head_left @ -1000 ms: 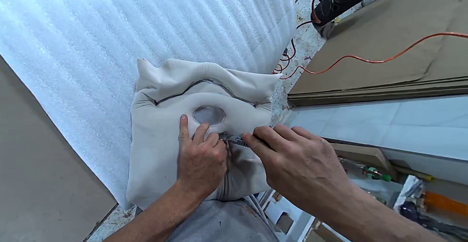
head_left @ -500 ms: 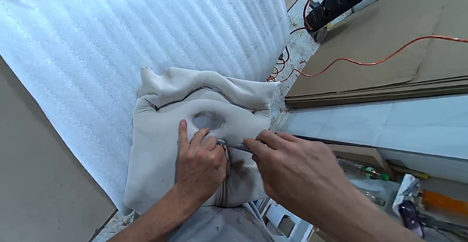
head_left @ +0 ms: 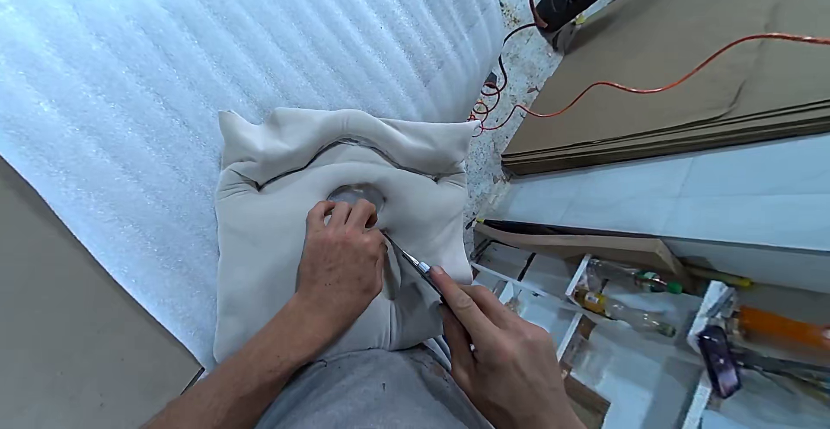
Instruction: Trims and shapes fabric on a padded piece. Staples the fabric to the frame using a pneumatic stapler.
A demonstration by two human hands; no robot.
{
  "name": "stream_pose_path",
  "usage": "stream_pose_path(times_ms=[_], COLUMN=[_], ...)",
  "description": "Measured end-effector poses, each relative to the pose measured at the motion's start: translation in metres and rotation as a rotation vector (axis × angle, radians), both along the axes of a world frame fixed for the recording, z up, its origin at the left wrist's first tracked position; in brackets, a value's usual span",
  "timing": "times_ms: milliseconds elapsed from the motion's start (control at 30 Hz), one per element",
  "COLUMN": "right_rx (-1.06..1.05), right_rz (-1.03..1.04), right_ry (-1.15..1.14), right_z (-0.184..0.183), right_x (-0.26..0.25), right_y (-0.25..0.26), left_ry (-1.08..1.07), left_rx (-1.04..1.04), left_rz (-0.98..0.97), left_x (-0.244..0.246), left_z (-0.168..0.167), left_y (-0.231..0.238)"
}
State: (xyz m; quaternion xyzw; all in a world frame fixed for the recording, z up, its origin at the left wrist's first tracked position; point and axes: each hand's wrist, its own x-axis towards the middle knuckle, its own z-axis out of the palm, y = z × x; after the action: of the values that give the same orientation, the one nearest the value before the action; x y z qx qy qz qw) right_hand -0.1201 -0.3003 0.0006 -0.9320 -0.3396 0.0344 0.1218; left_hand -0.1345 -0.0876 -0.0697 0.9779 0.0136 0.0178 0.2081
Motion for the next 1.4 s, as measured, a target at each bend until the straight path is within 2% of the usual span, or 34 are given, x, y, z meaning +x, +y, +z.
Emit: stream_pose_path(times_ms=[533,1400], right_rx=[-0.191,-0.306], right_rz=[-0.012,-0.058], right_ry=[-0.11,-0.054], right_z=[0.001,0.012], right_x=[-0.011,-0.021], right_y=[0.019,0.039], left_ry=[-0.026,-0.022], left_rx=[-0.078,-0.165], left_rz=[0.02,0.004], left_x=[-0.001,-0.001], left_z=[-0.004,-0.003], left_y=[0.0,0.005])
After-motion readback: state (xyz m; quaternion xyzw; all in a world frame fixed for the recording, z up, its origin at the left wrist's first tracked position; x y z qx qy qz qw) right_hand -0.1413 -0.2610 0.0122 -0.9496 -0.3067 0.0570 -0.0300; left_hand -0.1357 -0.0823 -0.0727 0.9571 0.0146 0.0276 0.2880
